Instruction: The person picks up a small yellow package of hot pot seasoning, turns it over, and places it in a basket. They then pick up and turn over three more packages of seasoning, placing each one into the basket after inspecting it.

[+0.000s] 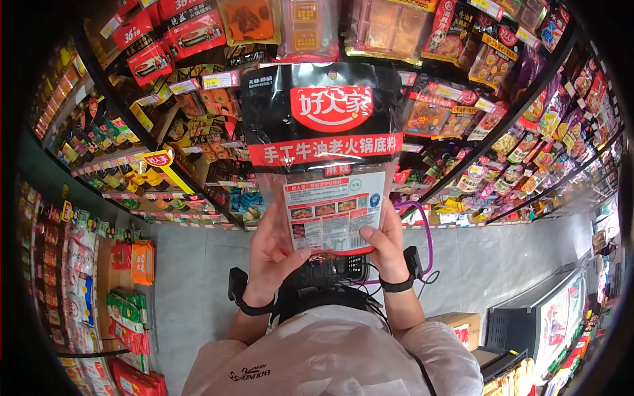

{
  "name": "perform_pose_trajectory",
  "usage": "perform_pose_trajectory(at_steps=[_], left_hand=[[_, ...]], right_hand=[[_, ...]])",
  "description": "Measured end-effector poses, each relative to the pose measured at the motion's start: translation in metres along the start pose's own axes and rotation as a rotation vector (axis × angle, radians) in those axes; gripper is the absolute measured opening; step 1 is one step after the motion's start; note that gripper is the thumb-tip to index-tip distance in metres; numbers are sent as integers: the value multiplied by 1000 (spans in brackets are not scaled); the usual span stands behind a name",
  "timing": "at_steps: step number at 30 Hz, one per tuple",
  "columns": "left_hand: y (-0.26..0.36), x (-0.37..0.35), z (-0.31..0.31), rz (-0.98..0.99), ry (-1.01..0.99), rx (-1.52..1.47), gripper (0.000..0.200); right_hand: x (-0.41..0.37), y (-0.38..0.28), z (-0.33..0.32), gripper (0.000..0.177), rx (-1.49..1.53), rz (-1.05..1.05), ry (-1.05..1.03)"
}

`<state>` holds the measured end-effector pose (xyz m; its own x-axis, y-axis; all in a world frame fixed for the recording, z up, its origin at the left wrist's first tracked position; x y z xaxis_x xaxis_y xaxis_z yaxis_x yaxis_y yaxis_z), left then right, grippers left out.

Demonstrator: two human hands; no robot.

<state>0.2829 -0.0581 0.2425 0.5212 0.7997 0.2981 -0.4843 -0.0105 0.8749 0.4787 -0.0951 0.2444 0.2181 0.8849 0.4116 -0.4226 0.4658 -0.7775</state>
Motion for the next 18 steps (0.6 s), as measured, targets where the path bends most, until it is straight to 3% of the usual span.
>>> perform_pose_trajectory(at_steps=[8,18], left_hand=[[7,-16,-13,-31,49,4,87],[34,-27,-49,-76,137,-24,88]], right_hand=[[-6,16,13,54,25,43,-9],[5,45,52,61,49,111,-34]])
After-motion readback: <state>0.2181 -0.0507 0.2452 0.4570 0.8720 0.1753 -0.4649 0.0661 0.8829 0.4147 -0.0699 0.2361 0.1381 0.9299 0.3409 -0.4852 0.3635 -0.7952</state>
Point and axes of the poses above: each hand's wrist, its own x-axis towards the middle knuckle, its own z-axis out of the palm, y = z × x, the point moved 4 cm from there along x, towards the middle knuckle, and after that the axes turned 8 degrees about -z, right-handed, at the moved point
